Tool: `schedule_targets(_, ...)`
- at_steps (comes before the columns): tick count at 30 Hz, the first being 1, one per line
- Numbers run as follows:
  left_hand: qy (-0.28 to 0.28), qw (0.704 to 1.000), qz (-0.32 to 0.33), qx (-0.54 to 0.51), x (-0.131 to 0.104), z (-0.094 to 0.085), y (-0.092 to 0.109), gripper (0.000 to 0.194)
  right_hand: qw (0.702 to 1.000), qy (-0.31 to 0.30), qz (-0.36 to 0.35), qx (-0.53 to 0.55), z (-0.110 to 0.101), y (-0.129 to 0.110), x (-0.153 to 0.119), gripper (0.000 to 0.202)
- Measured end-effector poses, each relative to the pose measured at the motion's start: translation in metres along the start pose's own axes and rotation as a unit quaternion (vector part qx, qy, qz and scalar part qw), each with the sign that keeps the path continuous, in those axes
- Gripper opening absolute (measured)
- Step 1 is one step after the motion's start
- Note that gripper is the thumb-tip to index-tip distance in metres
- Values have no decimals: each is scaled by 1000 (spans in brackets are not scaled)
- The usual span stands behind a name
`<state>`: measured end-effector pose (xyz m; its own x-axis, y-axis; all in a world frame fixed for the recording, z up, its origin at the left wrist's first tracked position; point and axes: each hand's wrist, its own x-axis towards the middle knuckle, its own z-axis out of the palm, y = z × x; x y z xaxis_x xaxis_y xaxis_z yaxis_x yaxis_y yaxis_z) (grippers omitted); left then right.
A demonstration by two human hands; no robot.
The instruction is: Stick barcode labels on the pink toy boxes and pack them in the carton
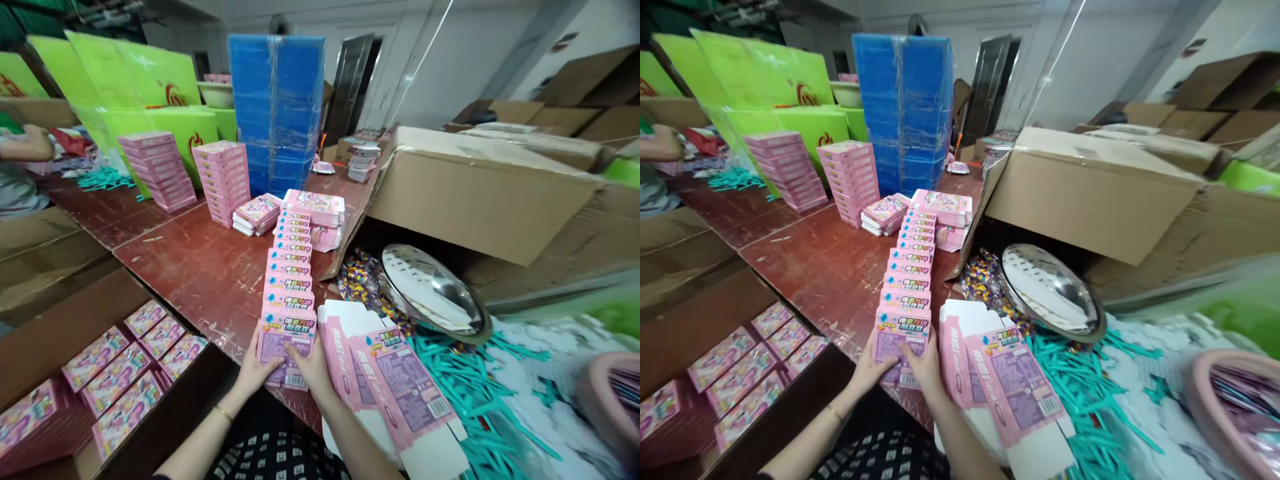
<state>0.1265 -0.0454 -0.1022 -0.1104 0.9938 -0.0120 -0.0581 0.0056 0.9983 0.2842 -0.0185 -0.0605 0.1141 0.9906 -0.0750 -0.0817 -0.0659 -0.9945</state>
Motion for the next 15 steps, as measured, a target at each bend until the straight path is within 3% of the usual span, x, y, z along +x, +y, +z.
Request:
schedule_targets(5, 21, 1000, 10, 2, 7, 5, -3, 102, 998, -30, 37, 52, 6, -3, -3, 81)
schedule_targets(8, 47, 998, 10, 37, 0, 0, 7, 108, 999, -38, 3, 36, -13, -19, -17, 94)
schedule_targets(11, 98, 987, 43, 121, -17, -13, 16, 112, 994, 16, -95, -48, -74, -39, -30, 83)
schedule_targets(13, 122, 977, 73, 157, -28, -23, 22, 106, 974, 107, -132, -150, -136, -50, -37, 62)
schedule_targets(15, 141, 972, 105, 159, -37, -30, 29, 97, 932, 218, -112, -267, -201, -54, -46, 55)
